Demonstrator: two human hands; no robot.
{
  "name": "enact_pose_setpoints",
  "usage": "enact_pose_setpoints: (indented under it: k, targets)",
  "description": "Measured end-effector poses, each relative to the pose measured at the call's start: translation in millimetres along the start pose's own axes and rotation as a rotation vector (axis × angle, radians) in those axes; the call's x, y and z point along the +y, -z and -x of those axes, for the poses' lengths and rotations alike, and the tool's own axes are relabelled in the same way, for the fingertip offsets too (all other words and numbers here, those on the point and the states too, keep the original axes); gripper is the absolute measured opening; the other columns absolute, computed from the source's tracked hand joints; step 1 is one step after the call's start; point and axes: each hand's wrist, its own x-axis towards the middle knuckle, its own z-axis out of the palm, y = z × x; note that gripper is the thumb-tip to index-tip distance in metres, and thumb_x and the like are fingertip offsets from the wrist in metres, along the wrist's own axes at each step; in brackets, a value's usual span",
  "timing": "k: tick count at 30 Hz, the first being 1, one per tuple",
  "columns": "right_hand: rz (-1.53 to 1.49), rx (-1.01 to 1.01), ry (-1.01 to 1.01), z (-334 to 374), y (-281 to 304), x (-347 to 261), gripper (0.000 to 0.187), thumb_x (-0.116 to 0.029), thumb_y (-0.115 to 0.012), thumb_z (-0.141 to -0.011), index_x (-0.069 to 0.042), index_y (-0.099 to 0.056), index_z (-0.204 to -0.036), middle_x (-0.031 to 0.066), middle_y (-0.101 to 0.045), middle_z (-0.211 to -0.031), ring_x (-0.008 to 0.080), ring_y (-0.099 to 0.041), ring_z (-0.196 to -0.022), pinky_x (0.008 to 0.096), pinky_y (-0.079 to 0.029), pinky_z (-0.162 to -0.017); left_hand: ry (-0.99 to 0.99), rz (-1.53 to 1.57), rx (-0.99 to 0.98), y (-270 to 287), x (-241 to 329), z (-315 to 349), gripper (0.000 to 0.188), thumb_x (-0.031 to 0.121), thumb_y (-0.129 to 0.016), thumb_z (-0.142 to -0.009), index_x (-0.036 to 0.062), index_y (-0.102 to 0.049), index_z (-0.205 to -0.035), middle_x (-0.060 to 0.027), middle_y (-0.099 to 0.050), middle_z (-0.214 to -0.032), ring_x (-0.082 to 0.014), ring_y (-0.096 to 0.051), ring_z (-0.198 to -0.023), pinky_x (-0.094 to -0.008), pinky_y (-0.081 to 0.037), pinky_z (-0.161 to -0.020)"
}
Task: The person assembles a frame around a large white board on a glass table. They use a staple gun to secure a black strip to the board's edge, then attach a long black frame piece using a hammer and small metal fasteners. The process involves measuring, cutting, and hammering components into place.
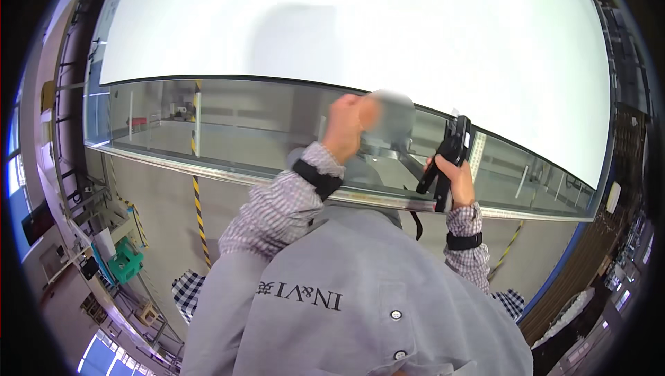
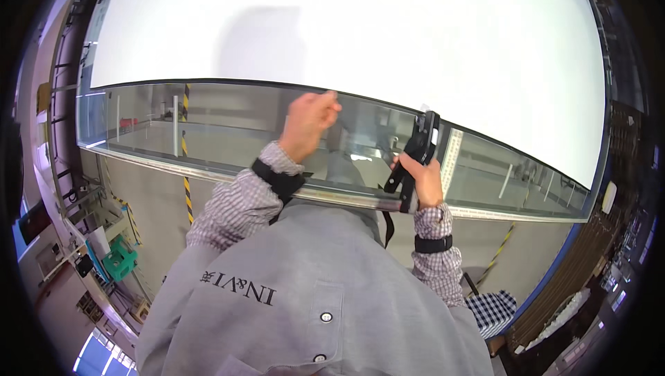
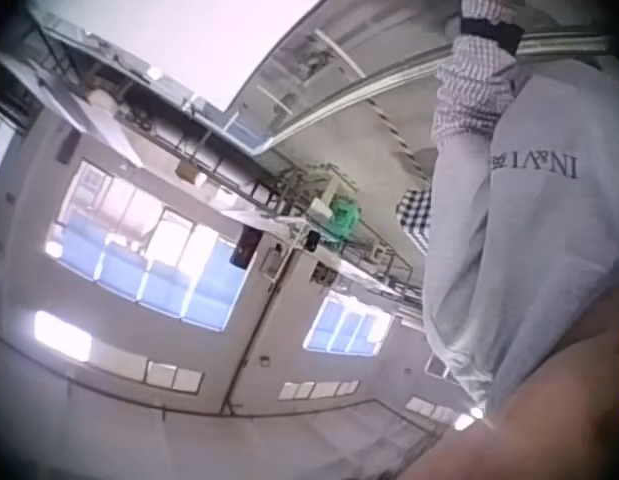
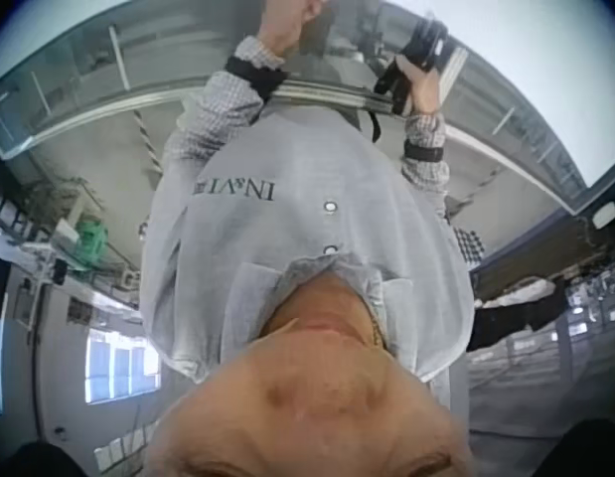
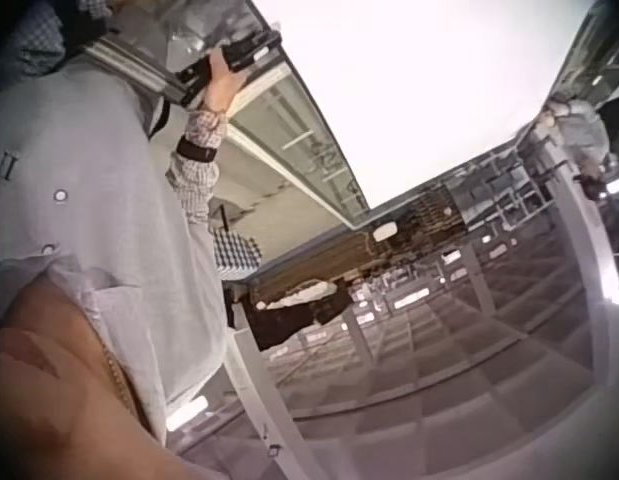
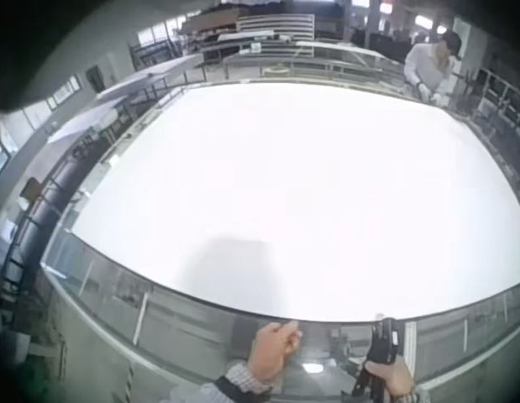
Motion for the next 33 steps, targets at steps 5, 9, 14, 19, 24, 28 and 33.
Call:
enact_pose_setpoints:
  k: [5, 9, 14, 19, 24, 28, 33]
  targets:
    - [0.057, -0.082, -0.036, 13.1, -44.6, 13.1, 0.02, -0.012, -0.058, -0.075, 0.004, -0.055, -0.086, 0.0113, -0.06, -0.078, 0.0194, -0.059, -0.071, 0.0317, -0.048, -0.066, -0.063, -0.067, 0.047, 95.8, 68.5, -4.0, 0.015, 0.012, -0.057, -0.08, 0.0013, -0.051, -0.072, -0.0048, -0.054, -0.063, -0.0071, -0.042, -0.047, -0.019, -0.03, -0.042]
    - [0.117, -0.171, -0.038, 21.9, -103.2, 37.7, 0.017, -0.012, -0.059, -0.073, 0.003, -0.059, -0.082, 0.009, -0.06, -0.075, 0.0155, -0.057, -0.071, 0.0272, -0.045, -0.066, 0.014, 0.013, -0.055, 134.9, 90.4, -4.8, 0.015, 0.013, -0.055, -0.083, 0.0017, -0.052, -0.073, -0.0038, -0.053, -0.062, -0.0066, -0.042, -0.047, -0.0175, -0.03, -0.042]
    - [0.126, -0.139, 0.03, 35.8, -172.2, 42.0, 0.016, -0.013, -0.065, -0.071, -0.001, -0.057, -0.076, 0.0036, -0.058, -0.067, 0.0107, -0.054, -0.063, 0.024, -0.042, -0.057, 0.063, 0.02, -0.079, 147.3, 106.8, -3.6, 0.013, 0.013, -0.056, -0.082, 0.0016, -0.052, -0.076, -0.0056, -0.055, -0.066, -0.0083, -0.045, -0.049, -0.0192, -0.032, -0.044]
    - [0.087, -0.108, 0.014, 24.2, -211.0, 43.4, 0.015, -0.013, -0.062, -0.074, 0.0, -0.058, -0.079, 0.0058, -0.06, -0.07, 0.0129, -0.056, -0.065, 0.0255, -0.044, -0.061, 0.089, -0.002, -0.099, 153.6, 109.3, -12.8, 0.016, 0.012, -0.059, -0.079, -0.0001, -0.052, -0.071, -0.0079, -0.056, -0.065, -0.0088, -0.044, -0.047, -0.0205, -0.03, -0.041]
    - [0.086, -0.142, 0.019, 15.3, -230.3, 36.5, 0.015, -0.014, -0.057, -0.077, 0.0, -0.059, -0.079, 0.0065, -0.06, -0.072, 0.0139, -0.057, -0.068, 0.0263, -0.044, -0.064, 0.106, -0.033, -0.125, 151.7, 112.6, -8.7, 0.014, 0.011, -0.056, -0.08, -0.0009, -0.056, -0.074, -0.0054, -0.055, -0.064, -0.0078, -0.043, -0.046, -0.0194, -0.03, -0.042]
    - [0.197, -0.161, -0.015, 11.6, -244.3, 25.1, 0.016, -0.014, -0.058, -0.074, 0.001, -0.059, -0.079, 0.0063, -0.061, -0.071, 0.0133, -0.056, -0.066, 0.0251, -0.044, -0.062, 0.093, -0.041, -0.111, 152.6, 113.0, -7.6, 0.014, 0.009, -0.056, -0.078, -0.0006, -0.056, -0.068, -0.0047, -0.054, -0.059, -0.0076, -0.044, -0.045, -0.0198, -0.029, -0.04]
    - [0.135, -0.152, 0.01, 10.5, -251.0, 24.2, 0.012, -0.007, -0.062, -0.068, 0.001, -0.055, -0.074, 0.008, -0.059, -0.066, 0.014, -0.056, -0.057, 0.0253, -0.044, -0.053, 0.092, 0.005, -0.077, 139.5, 110.8, -3.3, 0.019, 0.01, -0.059, -0.076, 0.0008, -0.053, -0.059, -0.0046, -0.052, -0.055, -0.0069, -0.041, -0.042, -0.0211, -0.029, -0.039]
